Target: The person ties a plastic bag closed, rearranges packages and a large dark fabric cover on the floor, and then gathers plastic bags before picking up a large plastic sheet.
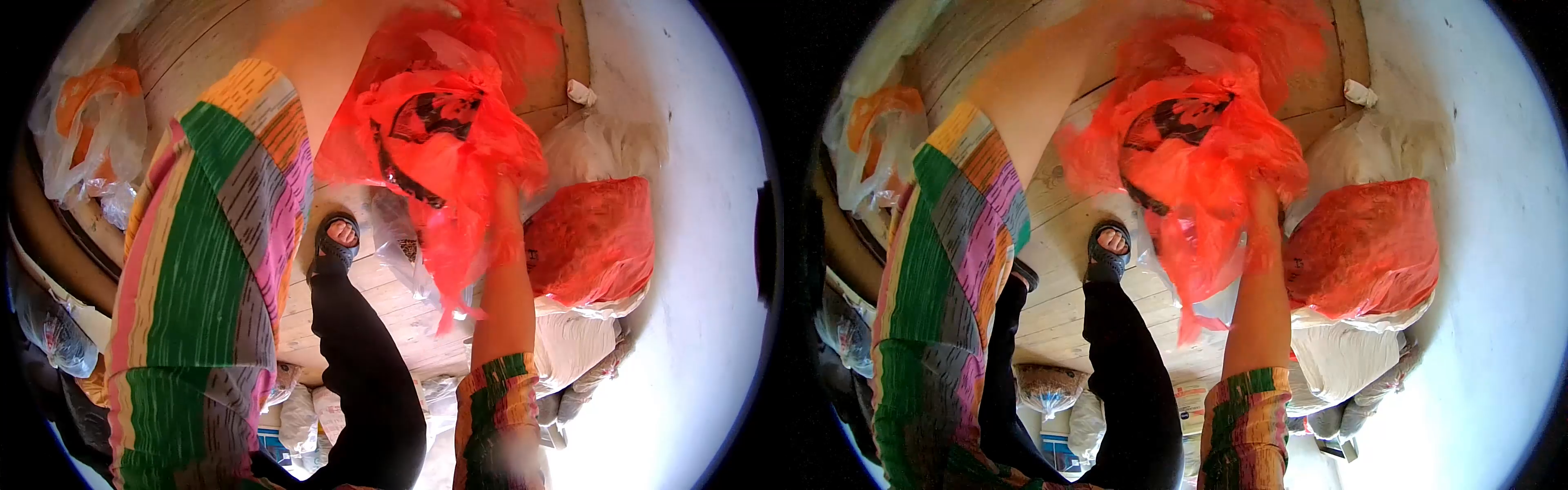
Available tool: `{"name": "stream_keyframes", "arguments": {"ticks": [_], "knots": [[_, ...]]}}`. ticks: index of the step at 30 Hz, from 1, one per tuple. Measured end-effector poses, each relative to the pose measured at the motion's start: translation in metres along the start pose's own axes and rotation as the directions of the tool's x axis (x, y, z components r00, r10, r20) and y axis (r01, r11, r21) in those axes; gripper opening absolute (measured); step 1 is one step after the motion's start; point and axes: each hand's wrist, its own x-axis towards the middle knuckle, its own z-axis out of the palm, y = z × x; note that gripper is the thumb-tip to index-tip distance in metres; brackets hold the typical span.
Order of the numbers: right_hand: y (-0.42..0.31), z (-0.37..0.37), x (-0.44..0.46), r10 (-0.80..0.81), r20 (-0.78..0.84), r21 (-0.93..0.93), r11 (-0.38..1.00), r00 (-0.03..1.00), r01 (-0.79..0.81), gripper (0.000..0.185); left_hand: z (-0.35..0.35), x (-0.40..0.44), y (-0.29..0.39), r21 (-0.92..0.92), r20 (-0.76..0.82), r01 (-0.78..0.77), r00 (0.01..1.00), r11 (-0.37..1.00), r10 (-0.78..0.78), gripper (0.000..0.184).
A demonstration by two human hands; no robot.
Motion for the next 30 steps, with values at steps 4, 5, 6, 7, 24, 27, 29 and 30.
{"name": "stream_keyframes", "arguments": {"ticks": [4, 5, 6, 7, 24, 27, 29, 30], "knots": [[-0.015, -0.001, -0.006, 0.023, -0.005, -0.001, 1.0, 1.0, -0.023, 0.034, -0.014, -0.046, 0.018, 0.111, 0.197, -0.098, 0.978, 0.989, 0.075, 0.054], [-0.02, -0.004, -0.007, 0.013, -0.017, 0.005, 1.0, 1.0, -0.013, 0.034, -0.017, -0.055, 0.023, 0.122, 0.234, -0.109, 0.969, 0.986, 0.078, 0.053], [-0.037, -0.005, -0.009, -0.013, -0.034, 0.017, 1.0, 0.999, 0.014, 0.034, -0.018, -0.061, 0.027, 0.13, 0.265, -0.109, 0.962, 0.986, 0.071, 0.051], [-0.054, -0.007, -0.013, -0.079, -0.078, 0.086, 0.993, 0.994, 0.086, 0.033, -0.019, -0.066, 0.032, 0.13, 0.277, -0.098, 0.959, 0.987, 0.059, 0.049], [-0.043, 0.011, -0.033, 0.17, -0.054, 0.568, 0.816, 0.984, -0.109, 0.031, -0.04, -0.138, 0.069, -0.587, 0.38, -0.087, 0.849, 0.805, 0.368, 0.033], [-0.08, 0.008, -0.031, 0.306, 0.107, 0.888, 0.399, 0.946, -0.23, 0.033, -0.075, -0.196, 0.088, -0.419, 0.378, -0.391, 0.745, 0.819, 0.55, 0.05], [-0.113, -0.002, -0.054, 0.329, 0.257, 0.96, 0.023, 0.909, -0.279, 0.035, -0.083, -0.232, 0.094, -0.365, 0.454, -0.396, 0.715, 0.843, 0.532, 0.054], [-0.127, -0.01, -0.07, 0.33, 0.326, 0.944, -0.164, 0.886, -0.287, 0.036, -0.082, -0.249, 0.097, -0.359, 0.452, -0.386, 0.725, 0.85, 0.52, 0.054]]}}
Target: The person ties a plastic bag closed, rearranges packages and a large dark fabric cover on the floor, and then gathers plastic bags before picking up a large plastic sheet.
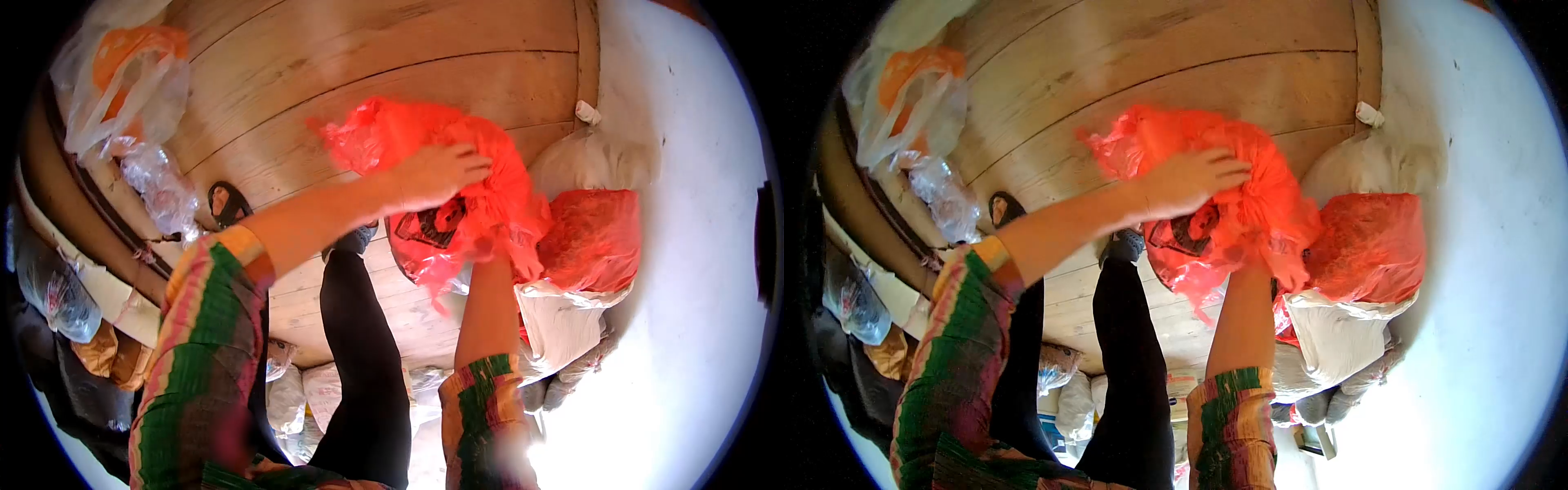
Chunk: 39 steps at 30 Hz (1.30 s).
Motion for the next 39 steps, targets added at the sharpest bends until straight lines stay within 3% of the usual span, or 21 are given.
{"name": "stream_keyframes", "arguments": {"ticks": [4, 7, 8, 9, 10, 11, 13, 16, 18, 20, 22, 24, 26, 29, 31, 32, 33, 34, 37, 38, 39], "knots": [[-0.003, 0.028, -0.083, 0.203, 0.02, 0.554, 0.813, 0.979, -0.18, 0.039, 0.011, -0.034, 0.038, 0.018, -0.066, 0.054, 0.996, 0.998, -0.052, 0.062], [0.003, -0.02, -0.114, 0.185, 0.194, 0.711, 0.651, 0.963, -0.268, 0.046, -0.002, -0.056, 0.072, -0.008, -0.051, 0.092, 0.994, 0.996, -0.092, 0.065], [0.004, 0.008, -0.131, 0.134, 0.006, 0.459, 0.88, 0.991, -0.122, 0.049, -0.01, -0.065, 0.084, -0.034, -0.024, 0.129, 0.991, 0.991, -0.13, 0.067], [0.005, 0.036, -0.148, 0.078, -0.182, 0.112, 0.992, 0.98, -0.058, 0.051, -0.016, -0.072, 0.095, -0.025, 0.002, 0.152, 0.988, 0.988, -0.152, 0.066], [0.008, 0.024, -0.149, 0.084, -0.176, 0.114, 0.991, 0.981, -0.064, 0.051, -0.019, -0.08, 0.106, -0.018, 0.001, 0.157, 0.988, 0.987, -0.157, 0.066], [0.015, -0.002, -0.15, 0.145, 0.287, 0.205, 0.956, 0.947, -0.208, 0.051, -0.019, -0.09, 0.119, -0.036, -0.006, 0.186, 0.982, 0.982, -0.187, 0.064], [0.014, -0.015, -0.179, 0.147, 0.457, -0.073, 0.989, 0.877, -0.127, 0.05, -0.025, -0.106, 0.145, -0.06, 0.001, 0.236, 0.972, 0.97, -0.237, 0.059], [0.02, -0.036, -0.224, 0.179, 0.332, -0.095, 0.983, 0.926, -0.156, 0.05, -0.018, -0.129, 0.178, -0.219, -0.043, 0.286, 0.952, 0.933, -0.302, 0.057], [0.018, -0.041, -0.256, 0.218, 0.214, -0.115, 0.974, 0.952, -0.197, 0.05, -0.031, -0.141, 0.196, -0.203, -0.009, 0.271, 0.96, 0.941, -0.279, 0.052], [0.016, -0.047, -0.288, 0.26, 0.142, -0.128, 0.962, 0.955, -0.243, 0.05, -0.038, -0.155, 0.214, -0.429, 0.106, 0.31, 0.95, 0.848, -0.294, 0.05], [0.014, -0.052, -0.312, 0.301, 0.102, -0.142, 0.948, 0.948, -0.286, 0.05, -0.07, -0.168, 0.229, -0.403, 0.112, 0.25, 0.968, 0.88, -0.224, 0.05], [0.008, -0.056, -0.335, 0.338, 0.076, -0.153, 0.934, 0.938, -0.324, 0.05, -0.113, -0.178, 0.238, -0.57, 0.008, 0.157, 0.983, 0.806, -0.186, 0.051], [0.004, -0.059, -0.356, 0.362, 0.065, -0.156, 0.924, 0.93, -0.349, 0.05, -0.147, -0.198, 0.229, -0.409, -0.133, 0.314, 0.908, 0.857, -0.396, 0.052], [-0.002, -0.059, -0.382, 0.402, 0.063, -0.153, 0.908, 0.914, -0.389, 0.05, -0.19, -0.219, 0.204, -0.293, -0.219, 0.451, 0.827, 0.843, -0.518, 0.056], [-0.004, -0.055, -0.391, 0.42, 0.062, -0.148, 0.901, 0.905, -0.408, 0.05, -0.173, -0.239, 0.188, -0.471, -0.011, 0.523, 0.802, 0.711, -0.597, 0.067], [-0.004, -0.052, -0.393, 0.431, 0.064, -0.148, 0.896, 0.9, -0.418, 0.05, -0.162, -0.249, 0.187, -0.468, -0.017, 0.518, 0.805, 0.716, -0.593, 0.067], [-0.004, -0.049, -0.393, 0.441, 0.067, -0.146, 0.892, 0.895, -0.429, 0.05, -0.148, -0.258, 0.193, -0.751, 0.201, 0.526, 0.759, 0.4, -0.62, 0.072], [-0.002, -0.046, -0.392, 0.446, 0.073, -0.147, 0.889, 0.892, -0.433, 0.05, -0.139, -0.263, 0.202, -0.871, 0.414, 0.492, 0.73, -0.003, -0.544, 0.076], [0.015, -0.024, -0.38, 0.429, -0.025, -0.265, 0.868, 0.903, -0.42, 0.05, -0.139, -0.267, 0.254, -0.795, 0.6, 0.448, 0.683, -0.41, -0.417, 0.078], [0.022, 0.009, -0.387, 0.326, -0.192, -0.555, 0.741, 0.925, -0.377, 0.052, -0.134, -0.264, 0.269, -0.763, 0.596, 0.302, 0.672, -0.572, -0.44, 0.069], [0.029, 0.043, -0.393, 0.211, -0.352, -0.763, 0.5, 0.912, -0.41, 0.053, -0.128, -0.26, 0.284, -0.7, 0.591, 0.135, 0.66, -0.702, -0.463, 0.061]]}}
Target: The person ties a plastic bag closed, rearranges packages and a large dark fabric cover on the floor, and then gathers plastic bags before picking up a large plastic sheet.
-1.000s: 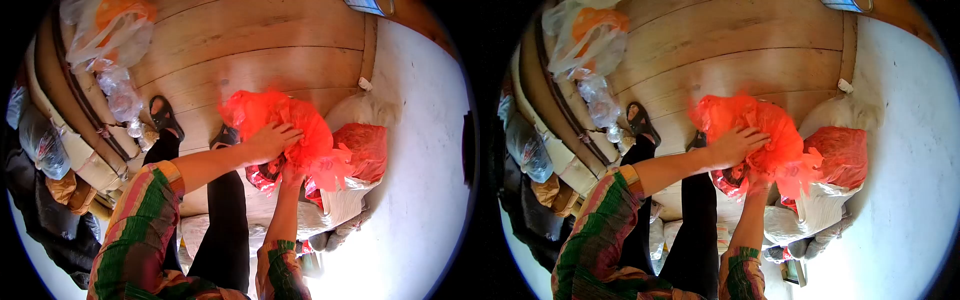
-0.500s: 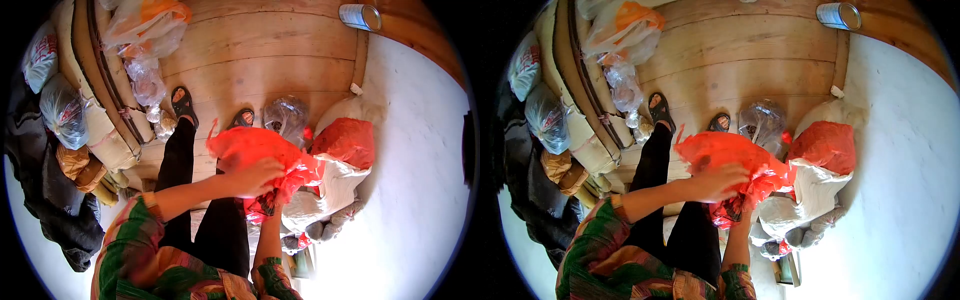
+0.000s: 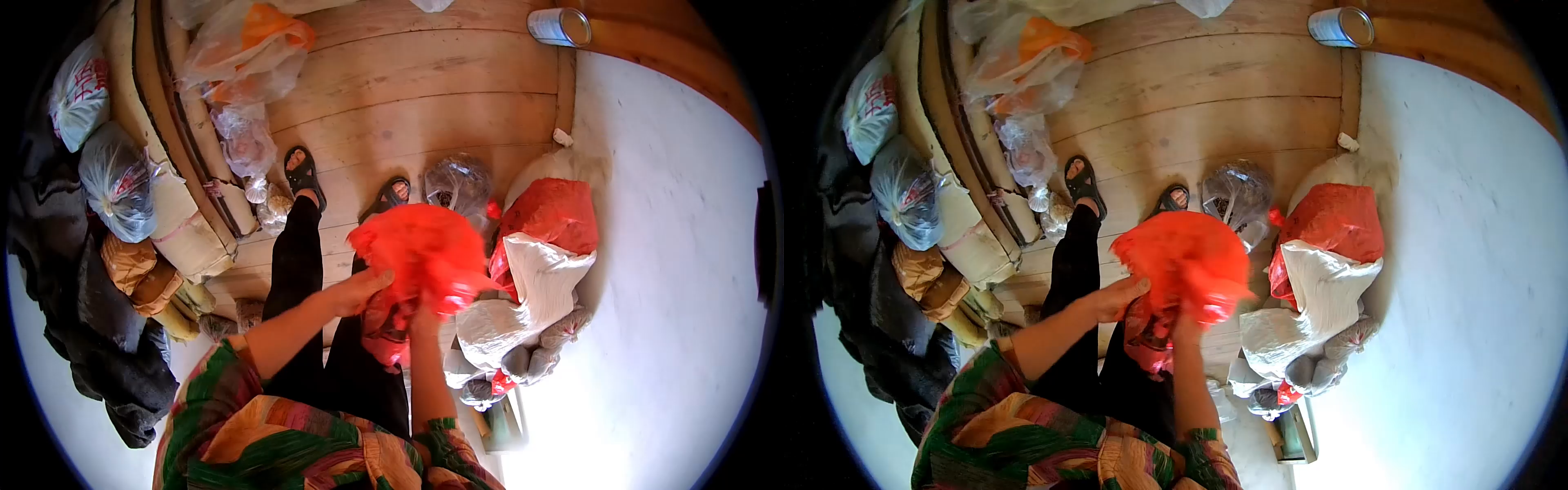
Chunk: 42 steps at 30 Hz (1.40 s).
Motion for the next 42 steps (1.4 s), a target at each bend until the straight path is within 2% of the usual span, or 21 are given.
{"name": "stream_keyframes", "arguments": {"ticks": [1, 4, 6, 7, 8, 11, 15, 19, 20, 23, 26, 27, 29, 31, 35, 36, 38, 39, 40, 41, 42], "knots": [[-0.012, 0.018, -0.017, 0.081, 0.042, -0.229, 0.971, 0.996, -0.07, 0.053, -0.002, 0.0, -0.006, 0.007, 0.005, 0.013, 1.0, 1.0, -0.013, 0.061], [0.008, 0.066, -0.021, -0.33, -0.108, 0.512, 0.79, 0.938, 0.337, 0.056, -0.004, 0.005, -0.024, 0.127, -0.205, 0.1, 0.976, 0.987, -0.073, 0.026], [-0.004, 0.071, -0.032, -0.13, -0.094, 0.704, 0.693, 0.987, 0.158, 0.059, -0.013, -0.005, -0.025, 0.05, -0.287, 0.113, 0.953, 0.992, -0.094, 0.026], [0.013, 0.067, -0.022, -0.445, -0.095, 0.119, 0.883, 0.89, 0.454, 0.06, -0.019, -0.011, -0.024, -0.03, -0.373, 0.102, 0.922, 0.994, -0.106, 0.027], [0.014, 0.069, -0.023, -0.656, 0.106, -0.488, 0.62, 0.747, 0.614, 0.061, -0.021, -0.013, -0.025, -0.024, -0.372, 0.114, 0.921, 0.993, -0.114, 0.027], [0.024, 0.087, -0.037, -0.463, 0.183, -0.701, 0.557, 0.867, 0.445, 0.05, -0.031, -0.025, -0.028, -0.415, -0.436, -0.033, 0.885, 0.909, -0.166, 0.03], [0.025, 0.096, -0.048, -0.412, 0.495, -0.699, 0.335, 0.765, 0.633, 0.059, -0.081, -0.037, -0.042, -0.257, -0.455, -0.128, 0.891, 0.958, -0.003, 0.031], [0.027, 0.106, -0.048, -0.578, 0.514, -0.554, 0.341, 0.634, 0.76, 0.045, -0.072, -0.05, -0.024, -0.271, -0.489, -0.252, 0.868, 0.929, 0.093, 0.033], [0.019, 0.106, -0.053, -0.554, 0.462, -0.451, 0.526, 0.693, 0.721, 0.043, -0.094, -0.05, -0.027, -0.095, -0.495, -0.22, 0.857, 0.971, 0.146, 0.039], [-0.013, 0.1, -0.071, -0.479, 0.384, -0.194, 0.794, 0.789, 0.577, 0.039, -0.156, -0.044, -0.029, -0.219, -0.472, -0.363, 0.852, 0.906, 0.227, 0.043], [-0.03, 0.085, -0.084, -0.815, 0.165, -0.375, 0.469, 0.555, 0.8, 0.044, -0.149, -0.062, 0.001, -0.231, -0.329, -0.519, 0.837, 0.823, 0.436, 0.051], [-0.02, 0.076, -0.081, -0.74, 0.096, -0.296, 0.618, 0.666, 0.729, 0.055, -0.139, -0.069, 0.011, -0.271, -0.293, -0.554, 0.827, 0.787, 0.481, 0.053], [-0.006, 0.065, -0.073, -0.742, 0.086, -0.435, 0.572, 0.665, 0.695, 0.078, -0.119, -0.081, 0.031, -0.36, -0.219, -0.603, 0.796, 0.712, 0.564, 0.056], [0.015, 0.061, -0.07, -0.67, 0.341, -0.546, 0.43, 0.659, 0.719, 0.108, -0.099, -0.085, 0.041, -0.353, -0.137, -0.63, 0.767, 0.692, 0.627, 0.054], [0.026, 0.088, -0.068, -0.638, 0.538, -0.516, 0.269, 0.551, 0.814, 0.118, -0.129, -0.075, 0.028, -0.301, -0.188, -0.633, 0.773, 0.713, 0.606, 0.054], [0.022, 0.101, -0.062, -0.704, 0.401, -0.349, 0.475, 0.587, 0.808, 0.115, -0.137, -0.071, 0.017, -0.25, -0.205, -0.647, 0.762, 0.72, 0.614, 0.054], [0.005, 0.116, -0.046, -0.772, 0.267, -0.256, 0.52, 0.577, 0.815, 0.109, -0.078, -0.071, 0.015, -0.259, -0.339, -0.707, 0.704, 0.658, 0.623, 0.053], [-0.015, 0.118, -0.053, -0.744, 0.258, -0.217, 0.576, 0.616, 0.788, 0.111, -0.086, -0.075, 0.004, -0.301, -0.329, -0.59, 0.801, 0.749, 0.5, 0.051], [-0.018, 0.119, -0.053, -0.795, 0.286, -0.306, 0.454, 0.536, 0.837, 0.109, -0.095, -0.079, -0.007, -0.343, -0.314, -0.465, 0.876, 0.816, 0.367, 0.05], [-0.021, 0.123, -0.053, -0.835, 0.321, -0.383, 0.317, 0.447, 0.868, 0.107, -0.058, -0.083, -0.002, -0.166, -0.595, -0.383, 0.774, 0.909, 0.217, 0.047], [-0.032, 0.125, -0.058, -0.833, 0.345, -0.359, 0.309, 0.433, 0.881, 0.107, -0.066, -0.085, -0.019, -0.208, -0.376, -0.431, 0.864, 0.878, 0.335, 0.047]]}}
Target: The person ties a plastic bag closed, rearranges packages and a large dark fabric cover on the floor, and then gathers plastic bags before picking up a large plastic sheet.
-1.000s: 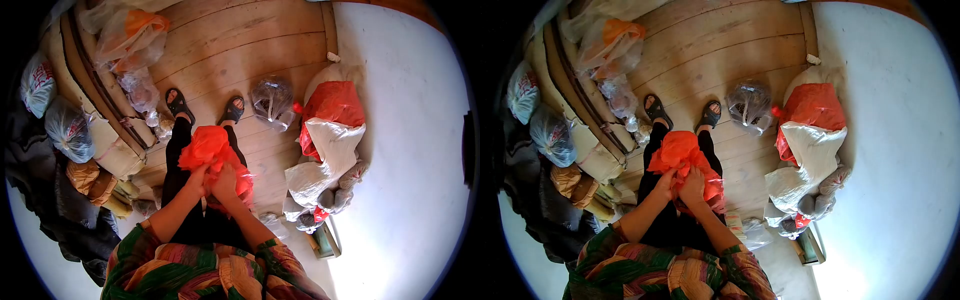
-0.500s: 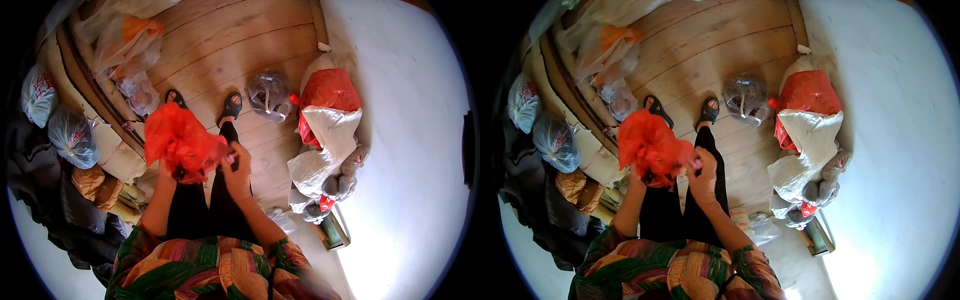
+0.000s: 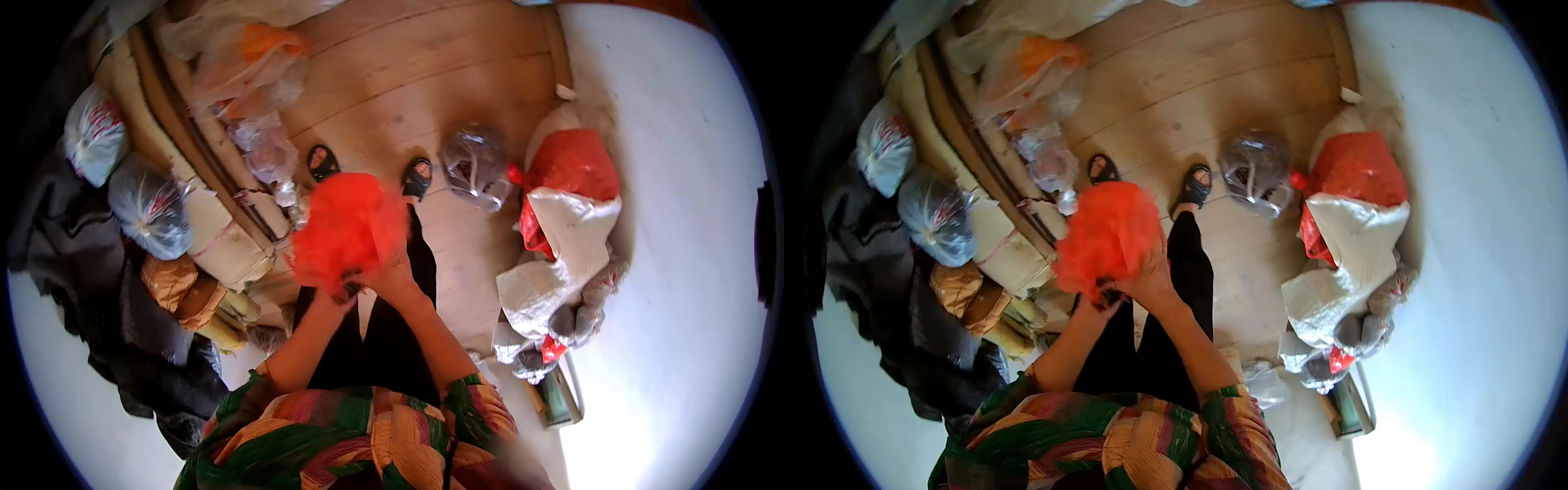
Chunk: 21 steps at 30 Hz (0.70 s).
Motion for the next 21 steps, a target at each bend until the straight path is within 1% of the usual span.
{"name": "stream_keyframes", "arguments": {"ticks": [1, 2, 3, 4, 5, 6, 7, 8, 9, 10, 11, 13, 14, 15, 16, 17, 18, 19, 20, 21], "knots": [[-0.01, -0.008, 0.007, -0.045, 0.165, 0.045, 0.998, 0.985, 0.038, 0.098, -0.012, 0.001, -0.007, -0.013, -0.013, -0.033, 0.999, 0.999, 0.032, 0.047], [-0.018, -0.013, 0.012, -0.094, 0.324, 0.091, 0.994, 0.941, 0.068, 0.09, 0.01, -0.01, -0.006, -0.06, -0.117, 0.015, 0.993, 0.998, -0.022, 0.045], [-0.023, -0.016, 0.012, -0.114, 0.344, 0.107, 0.991, 0.932, 0.082, 0.09, 0.021, -0.017, -0.004, -0.115, -0.212, 0.063, 0.973, 0.991, -0.086, 0.043], [-0.027, -0.02, 0.009, -0.087, 0.374, 0.111, 0.993, 0.923, 0.049, 0.081, 0.012, -0.018, -0.003, -0.129, -0.221, 0.038, 0.973, 0.991, -0.066, 0.043], [-0.031, -0.023, 0.006, -0.059, 0.402, 0.11, 0.994, 0.914, 0.016, 0.072, -0.005, -0.014, -0.007, 0.041, -0.09, 0.014, 0.996, 0.999, -0.01, 0.041], [-0.037, -0.026, 0.0, 0.03, 0.342, 0.182, 0.978, 0.939, -0.098, 0.064, -0.016, -0.013, -0.012, 0.12, -0.028, -0.008, 1.0, 0.993, 0.011, 0.04], [-0.038, -0.027, -0.008, 0.021, 0.36, 0.186, 0.978, 0.933, -0.093, 0.064, -0.028, -0.012, -0.016, 0.195, 0.034, -0.039, 0.999, 0.98, 0.033, 0.039], [-0.035, -0.029, -0.014, -0.03, 0.31, -0.006, 0.999, 0.95, 0.033, 0.063, -0.037, -0.012, -0.021, 0.145, 0.071, 0.009, 0.997, 0.989, -0.019, 0.038], [-0.033, -0.031, -0.019, -0.099, 0.268, -0.201, 0.967, 0.958, 0.156, 0.062, -0.044, -0.01, -0.024, 0.095, 0.113, 0.054, 0.991, 0.994, -0.065, 0.036], [-0.033, -0.034, -0.023, -0.08, 0.305, -0.355, 0.915, 0.949, 0.191, 0.068, -0.05, -0.009, -0.027, 0.047, 0.159, 0.098, 0.982, 0.994, -0.105, 0.035], [-0.036, -0.041, -0.024, -0.097, 0.326, -0.343, 0.915, 0.94, 0.214, 0.068, -0.055, -0.01, -0.028, -0.001, 0.205, 0.142, 0.969, 0.99, -0.139, 0.034], [-0.042, -0.053, -0.023, -0.07, 0.17, -0.462, 0.875, 0.983, 0.142, 0.08, -0.043, -0.017, -0.024, -0.063, 0.251, 0.162, 0.958, 0.985, -0.141, 0.033], [-0.035, -0.054, -0.028, -0.087, 0.193, -0.452, 0.876, 0.977, 0.167, 0.08, -0.008, -0.029, -0.02, -0.041, 0.037, 0.154, 0.988, 0.987, -0.152, 0.033], [-0.02, -0.052, -0.036, 0.087, 0.143, -0.266, 0.963, 0.986, -0.047, 0.085, 0.031, -0.042, -0.01, -0.022, -0.176, 0.157, 0.972, 0.987, -0.158, 0.033], [-0.009, -0.05, -0.042, 0.272, 0.13, -0.065, 0.962, 0.954, -0.265, 0.09, 0.073, -0.061, 0.011, -0.139, -0.22, 0.12, 0.964, 0.983, -0.149, 0.036], [-0.002, -0.052, -0.049, 0.259, 0.145, -0.067, 0.966, 0.955, -0.252, 0.09, 0.066, -0.053, 0.006, -0.153, -0.22, 0.106, 0.966, 0.983, -0.138, 0.036], [0.003, -0.053, -0.054, 0.33, 0.147, 0.092, 0.934, 0.933, -0.345, 0.095, 0.051, -0.041, -0.005, -0.239, -0.009, 0.061, 0.998, 0.969, -0.066, 0.038], [0.005, -0.054, -0.054, 0.4, 0.163, 0.246, 0.869, 0.902, -0.429, 0.101, 0.042, -0.034, -0.01, -0.329, 0.193, 0.034, 0.981, 0.944, 0.032, 0.041], [-0.022, -0.054, -0.046, 0.283, 0.106, 0.309, 0.902, 0.953, -0.302, 0.108, 0.046, -0.037, -0.004, -0.343, 0.19, 0.022, 0.981, 0.939, 0.046, 0.041], [-0.018, -0.053, -0.048, 0.274, 0.12, 0.303, 0.905, 0.954, -0.298, 0.108, 0.051, -0.041, 0.005, -0.328, 0.18, 0.032, 0.983, 0.944, 0.029, 0.042]]}}
